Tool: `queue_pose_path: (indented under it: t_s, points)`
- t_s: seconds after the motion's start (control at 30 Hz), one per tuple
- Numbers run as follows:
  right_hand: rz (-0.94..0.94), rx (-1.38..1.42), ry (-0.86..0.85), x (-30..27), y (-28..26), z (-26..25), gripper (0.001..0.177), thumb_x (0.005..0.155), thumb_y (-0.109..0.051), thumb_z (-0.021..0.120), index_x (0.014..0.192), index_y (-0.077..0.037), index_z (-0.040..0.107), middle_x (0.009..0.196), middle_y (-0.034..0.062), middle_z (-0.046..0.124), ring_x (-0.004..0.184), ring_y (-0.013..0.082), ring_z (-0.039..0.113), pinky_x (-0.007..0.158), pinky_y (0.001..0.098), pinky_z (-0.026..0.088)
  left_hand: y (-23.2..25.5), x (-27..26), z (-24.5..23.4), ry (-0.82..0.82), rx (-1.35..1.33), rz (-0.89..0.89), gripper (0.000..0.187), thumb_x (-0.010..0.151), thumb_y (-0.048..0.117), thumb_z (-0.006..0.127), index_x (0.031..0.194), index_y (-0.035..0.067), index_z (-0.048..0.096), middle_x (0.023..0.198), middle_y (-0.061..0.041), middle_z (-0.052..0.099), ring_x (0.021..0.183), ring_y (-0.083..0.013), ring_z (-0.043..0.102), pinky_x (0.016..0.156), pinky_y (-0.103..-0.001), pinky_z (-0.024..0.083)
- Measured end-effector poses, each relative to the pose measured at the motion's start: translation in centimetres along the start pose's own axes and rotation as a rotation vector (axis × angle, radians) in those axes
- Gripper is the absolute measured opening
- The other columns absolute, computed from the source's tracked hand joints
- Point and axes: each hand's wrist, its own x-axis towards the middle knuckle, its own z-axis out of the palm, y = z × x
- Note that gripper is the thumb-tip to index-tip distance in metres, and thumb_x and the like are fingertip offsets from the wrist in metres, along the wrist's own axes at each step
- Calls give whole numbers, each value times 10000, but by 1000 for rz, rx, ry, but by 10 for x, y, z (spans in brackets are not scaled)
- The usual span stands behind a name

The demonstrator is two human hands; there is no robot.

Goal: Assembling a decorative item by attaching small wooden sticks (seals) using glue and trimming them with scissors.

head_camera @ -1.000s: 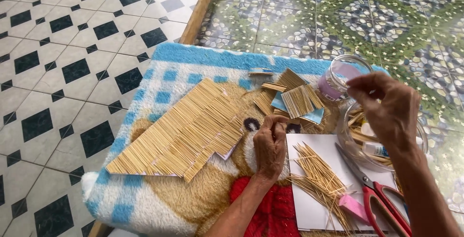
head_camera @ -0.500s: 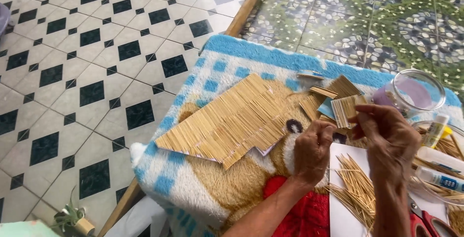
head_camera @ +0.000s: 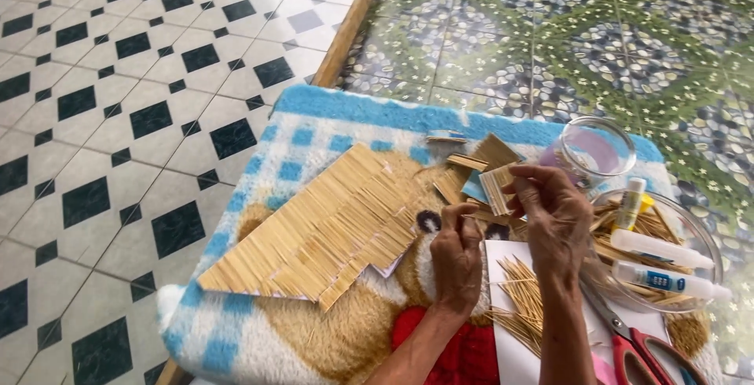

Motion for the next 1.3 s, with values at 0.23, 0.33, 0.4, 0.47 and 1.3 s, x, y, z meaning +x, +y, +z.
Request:
queue_pose_path:
  t_s: [0.23,0.33,0.4,0.47,1.3]
  points:
    - [-55,39,164,-2,2,-3,107,833,-4,508,917,-38,565,737,82,605,579,120,531,518,203,451,-1,3,5,15,-44,-62,209,850,144,303,1015,129,429,626,14,532,413,-93,443,365,-232,367]
    - [-101,108,268,-2,12,-8,78,857,-25,508,925,-24,545,735,92,587,528,123,521,428,196,444,-1,3,6,17,-114,-114,219,858,156,283,1028,116,415,637,11,513,418,-72,443,389,-214,415]
    - [-84,110,272,-2,20,-8,88,885,0,468,938,-32,530,769,91,596,536,120,522,432,186,451,1,2,3,17,-103,-30,212,871,196,289,997,110,436,632,13,505,419,-71,435,377,-208,393]
    - [-78,114,276,-2,17,-6,75,882,-11,485,930,-32,539,734,83,575,528,108,494,443,180,418,-3,3,6,31,-40,-29,219,826,188,309,961,137,474,618,0,506,484,-120,471,466,-260,400]
    - [-176,-62,215,-14,24,7,77,1025,58,466,1044,42,539,831,129,565,703,163,545,538,220,367,-12,-1,6,10,182,117,110,909,141,377,957,116,473,650,-20,501,469,-113,449,360,-242,407]
